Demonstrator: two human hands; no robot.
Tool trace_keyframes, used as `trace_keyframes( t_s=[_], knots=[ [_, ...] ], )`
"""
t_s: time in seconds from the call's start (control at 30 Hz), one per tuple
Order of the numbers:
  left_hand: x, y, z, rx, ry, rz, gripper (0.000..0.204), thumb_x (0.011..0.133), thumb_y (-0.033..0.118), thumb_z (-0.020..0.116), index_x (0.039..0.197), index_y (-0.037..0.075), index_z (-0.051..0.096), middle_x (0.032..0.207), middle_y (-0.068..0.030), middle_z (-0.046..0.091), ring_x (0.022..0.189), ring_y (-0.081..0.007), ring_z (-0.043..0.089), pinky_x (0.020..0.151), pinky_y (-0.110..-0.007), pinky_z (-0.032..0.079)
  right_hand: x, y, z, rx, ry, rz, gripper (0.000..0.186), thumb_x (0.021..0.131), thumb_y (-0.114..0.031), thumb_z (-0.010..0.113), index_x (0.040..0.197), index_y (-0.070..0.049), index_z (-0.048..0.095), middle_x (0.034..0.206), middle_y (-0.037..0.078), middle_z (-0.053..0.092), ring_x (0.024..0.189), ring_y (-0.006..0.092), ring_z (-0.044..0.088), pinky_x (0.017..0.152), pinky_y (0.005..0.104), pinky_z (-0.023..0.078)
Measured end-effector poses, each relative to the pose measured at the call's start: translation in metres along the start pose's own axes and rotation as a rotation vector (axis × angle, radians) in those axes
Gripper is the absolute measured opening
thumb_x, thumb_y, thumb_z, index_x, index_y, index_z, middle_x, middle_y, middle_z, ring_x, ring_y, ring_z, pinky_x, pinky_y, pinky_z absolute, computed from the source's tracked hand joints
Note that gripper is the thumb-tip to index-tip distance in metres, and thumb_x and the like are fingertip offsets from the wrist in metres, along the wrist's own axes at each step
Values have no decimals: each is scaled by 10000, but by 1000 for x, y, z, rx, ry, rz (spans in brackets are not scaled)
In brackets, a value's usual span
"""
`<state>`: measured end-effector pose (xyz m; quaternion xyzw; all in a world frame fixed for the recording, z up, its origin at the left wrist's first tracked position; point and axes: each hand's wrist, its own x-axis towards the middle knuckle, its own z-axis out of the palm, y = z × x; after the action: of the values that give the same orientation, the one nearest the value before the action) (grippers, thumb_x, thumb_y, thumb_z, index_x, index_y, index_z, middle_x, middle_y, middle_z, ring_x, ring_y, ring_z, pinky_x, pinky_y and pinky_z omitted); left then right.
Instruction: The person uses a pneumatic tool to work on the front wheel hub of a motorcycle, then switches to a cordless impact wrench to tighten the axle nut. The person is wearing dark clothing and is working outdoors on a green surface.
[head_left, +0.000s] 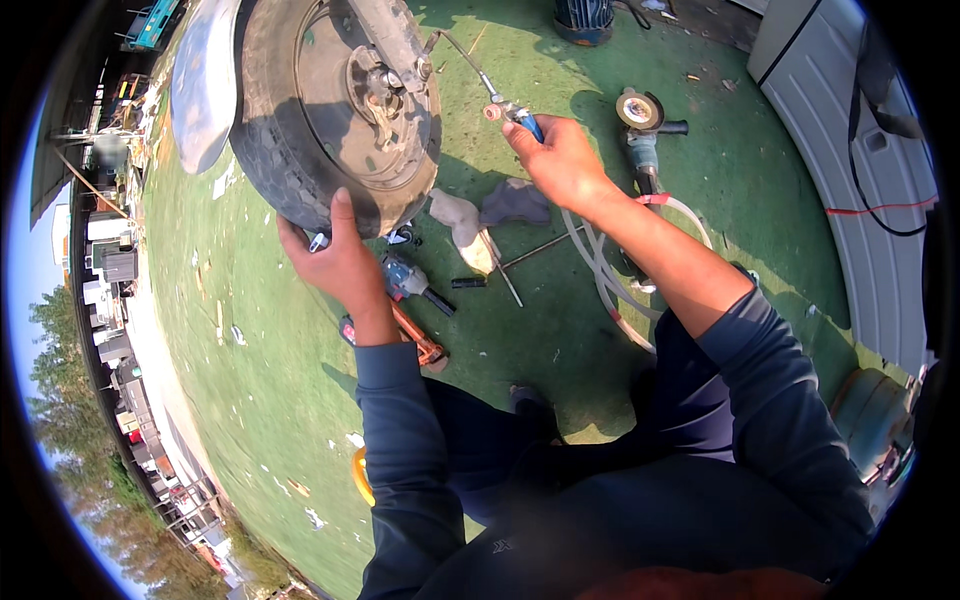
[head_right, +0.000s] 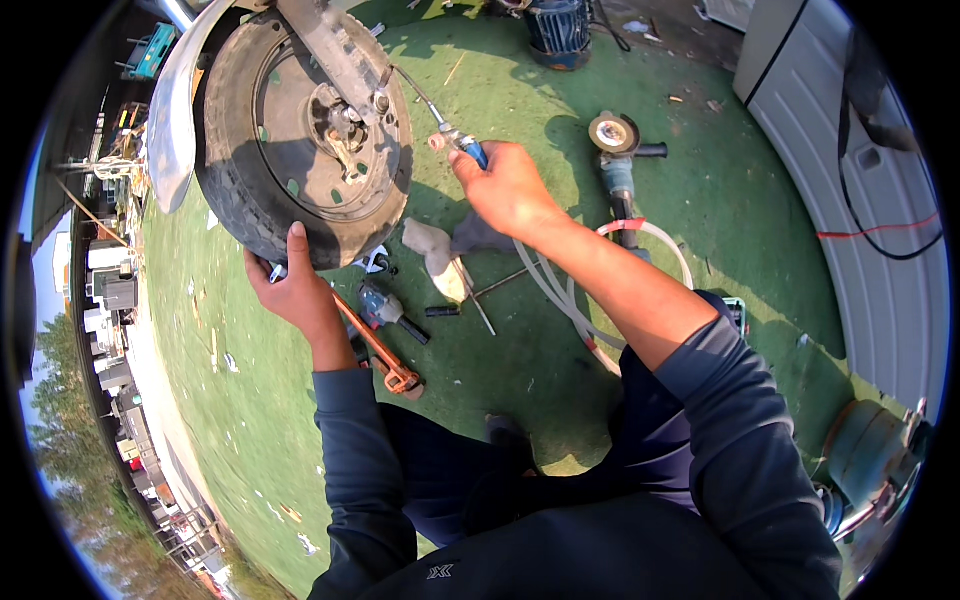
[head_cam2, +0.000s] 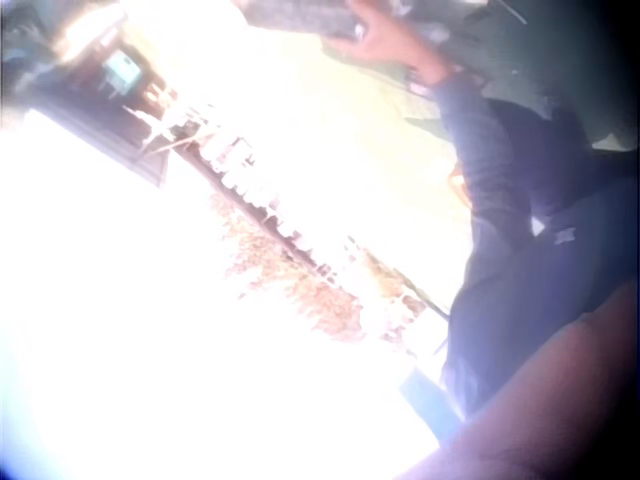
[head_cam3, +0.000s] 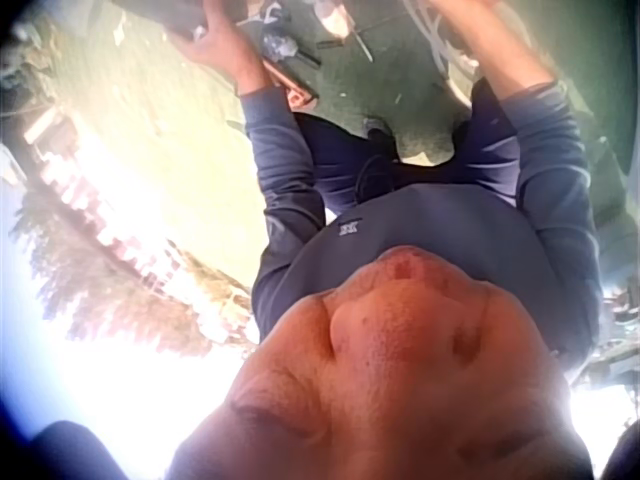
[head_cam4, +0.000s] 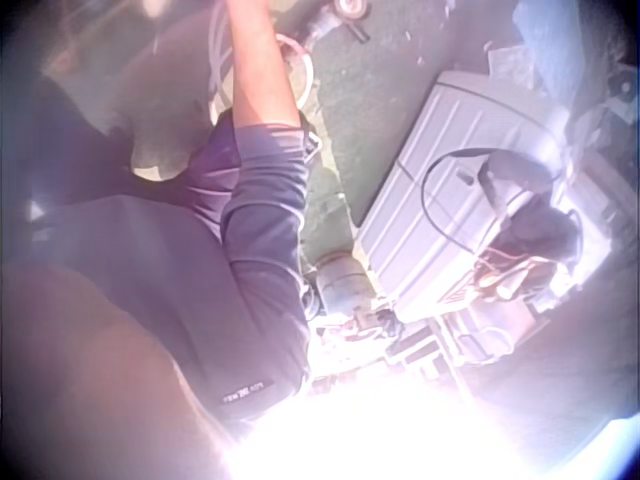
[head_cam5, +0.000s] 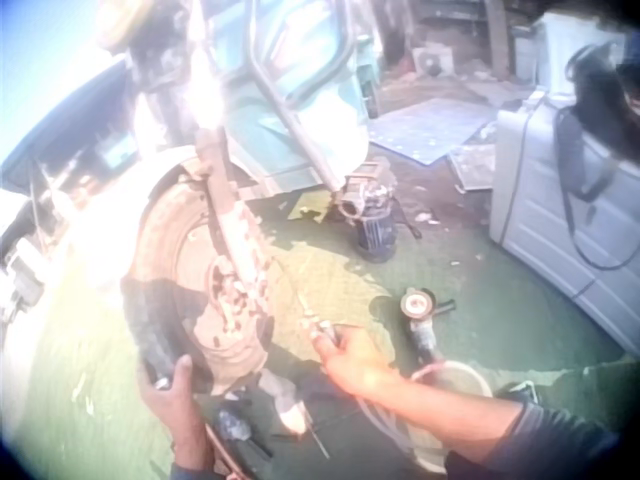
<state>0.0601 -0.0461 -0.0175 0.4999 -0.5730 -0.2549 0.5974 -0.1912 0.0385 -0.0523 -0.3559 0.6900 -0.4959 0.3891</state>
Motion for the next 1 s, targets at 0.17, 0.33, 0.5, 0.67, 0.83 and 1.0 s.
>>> trace_keyframes(
  t_s=[0.17, 0.33, 0.5, 0.67, 0.83, 1.0],
  knots=[
    [-1, 0, 1, -29, -14, -5, 865, 895, 163, 887, 1523, -185, 405, 1532, -290, 525, 1369, -316, 557, 1177, -414, 426, 3, 4, 1, -5, -14, 14, 467, 1073, -421, 621, 920, 19, 653, 694, 16, 561, 653, 114, 496, 606, 381, 443],
    [0, -1, -1, -28, -12, 0, 854, 896, 162, 886, 1520, -179, 413, 1529, -289, 527, 1369, -316, 558, 1176, -415, 427, 4, 3, 0, -23, -22, 2, 445, 1066, -403, 631, 917, 16, 635, 697, 22, 561, 654, 120, 500, 606, 377, 444],
    [-1, 1, -1, -20, -14, 2, 850, 888, 159, 896, 1515, -169, 426, 1513, -284, 544, 1347, -308, 572, 1159, -409, 444, 4, 3, 1, -44, 16, -9, 419, 1030, -390, 692, 956, 16, 618, 744, 43, 591, 681, 134, 540, 627, 382, 474],
    [-1, 0, 0, -34, -10, 23, 820, 886, 147, 898, 1495, -167, 447, 1496, -270, 560, 1331, -301, 580, 1146, -401, 451, 2, 1, 1, -68, 34, -8, 454, 994, -405, 744, 956, 26, 609, 770, 68, 612, 704, 151, 570, 655, 392, 497],
    [0, -2, -1, -27, -6, 40, 792, 888, 130, 890, 1482, -164, 456, 1473, -259, 576, 1318, -294, 585, 1150, -396, 443, 1, -1, -1, -78, 30, -22, 443, 996, -399, 745, 953, 22, 614, 767, 81, 619, 703, 162, 572, 661, 399, 497],
    [-1, 1, 1, -28, -10, 41, 786, 888, 122, 887, 1482, -161, 458, 1462, -251, 584, 1314, -289, 585, 1155, -393, 434, 3, 2, 0, -69, 30, -30, 440, 1001, -400, 742, 955, 21, 620, 761, 78, 615, 701, 162, 569, 662, 401, 495]
  ],
)
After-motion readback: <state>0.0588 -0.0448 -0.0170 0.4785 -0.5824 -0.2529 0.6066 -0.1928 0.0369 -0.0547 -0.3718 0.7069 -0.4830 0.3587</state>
